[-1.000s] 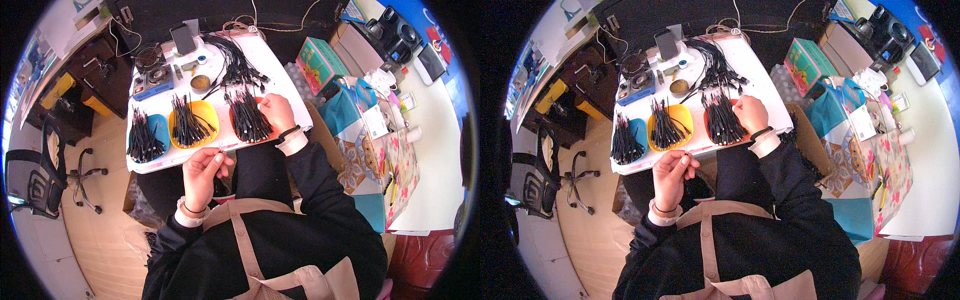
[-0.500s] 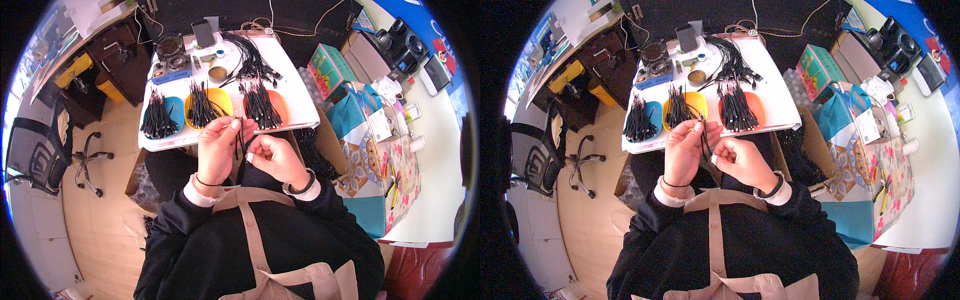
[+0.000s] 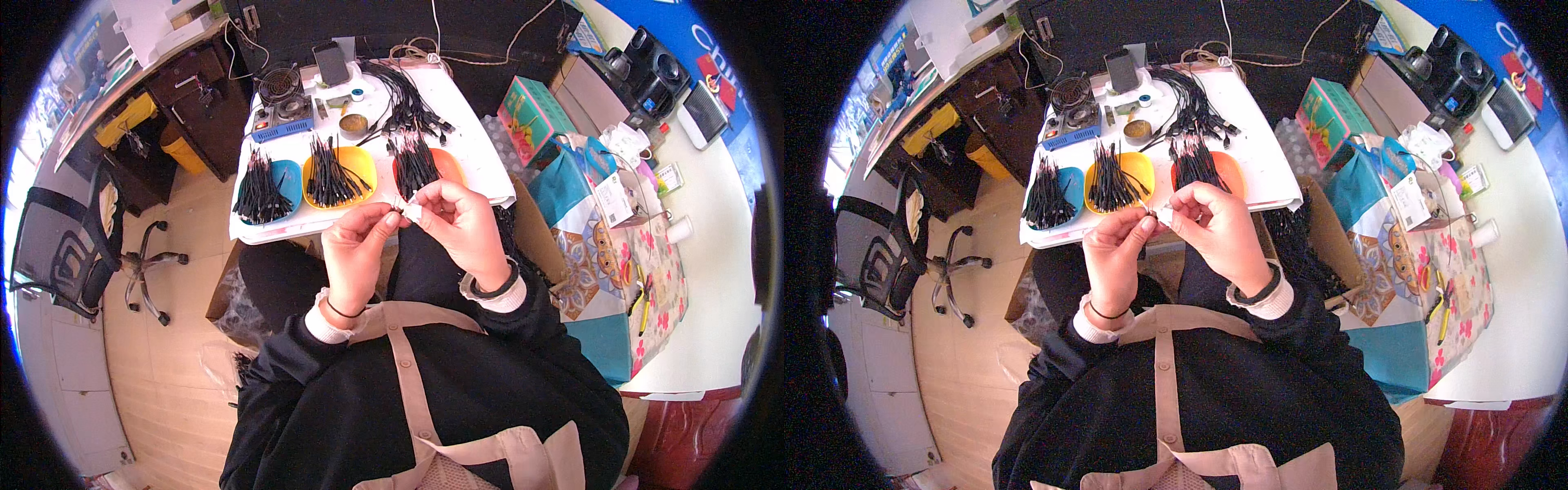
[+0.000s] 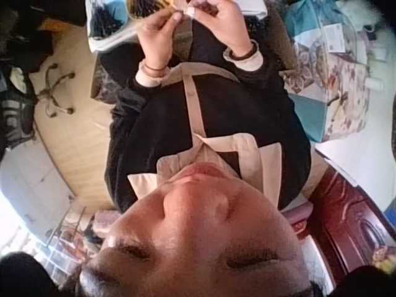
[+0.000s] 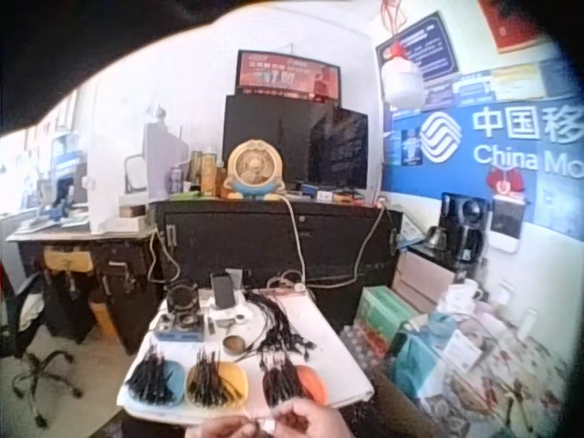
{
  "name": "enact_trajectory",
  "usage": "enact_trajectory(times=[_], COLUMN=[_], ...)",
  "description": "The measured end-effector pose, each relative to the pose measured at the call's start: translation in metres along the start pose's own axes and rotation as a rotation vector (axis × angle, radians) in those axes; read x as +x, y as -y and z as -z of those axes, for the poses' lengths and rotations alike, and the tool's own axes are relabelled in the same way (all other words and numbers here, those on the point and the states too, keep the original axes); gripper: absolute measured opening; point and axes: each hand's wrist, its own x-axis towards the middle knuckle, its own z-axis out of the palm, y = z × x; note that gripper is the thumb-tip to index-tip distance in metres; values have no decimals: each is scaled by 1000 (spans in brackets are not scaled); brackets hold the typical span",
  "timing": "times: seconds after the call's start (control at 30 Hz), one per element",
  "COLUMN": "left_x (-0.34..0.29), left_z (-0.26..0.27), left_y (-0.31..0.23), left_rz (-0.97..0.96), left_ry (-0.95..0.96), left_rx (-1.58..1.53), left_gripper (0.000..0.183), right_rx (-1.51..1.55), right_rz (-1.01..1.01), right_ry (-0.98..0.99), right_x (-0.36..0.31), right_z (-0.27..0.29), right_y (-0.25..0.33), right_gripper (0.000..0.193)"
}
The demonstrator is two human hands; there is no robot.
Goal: The person repeatedly picks black cables from trays, strips the ends, and attaches small white connectors. They place finished cables into a separate tray and continue the cycle.
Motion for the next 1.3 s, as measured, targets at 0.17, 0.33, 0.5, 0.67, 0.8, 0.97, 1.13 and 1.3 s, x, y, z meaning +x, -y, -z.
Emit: enact_trajectory(times=[0.17,0.33,0.5,0.67,0.8,0.97,1.13,1.3], left_x=[-1,2,-1,2,7,11,16,24], left_z=[0,5,3,10,17,23,29,34], left_y=[-2,-4,-3,-4,-3,6,16,21], left_rz=[-10,206,234,358,453,356,71,207], left_ry=[62,118,137,256,352,281,180,118], left_rx=[29,-116,-310,-343,-280,332,325,69], left_gripper=[12,11,11,14,13,15,15,16], right_rx=[-130,77,392,706,804,523,331,-1216], right_rz=[18,82,-60,-306,-385,-390,-276,-9], right_ry=[4,51,103,229,440,326,323,-266], right_x=[2,2,2,6,17,26,96,221], right_z=[-5,-3,-6,2,16,16,62,133], right_y=[6,7,0,-9,-20,-43,-87,-162], right_gripper=[9,7,10,13,13,13,20,19])
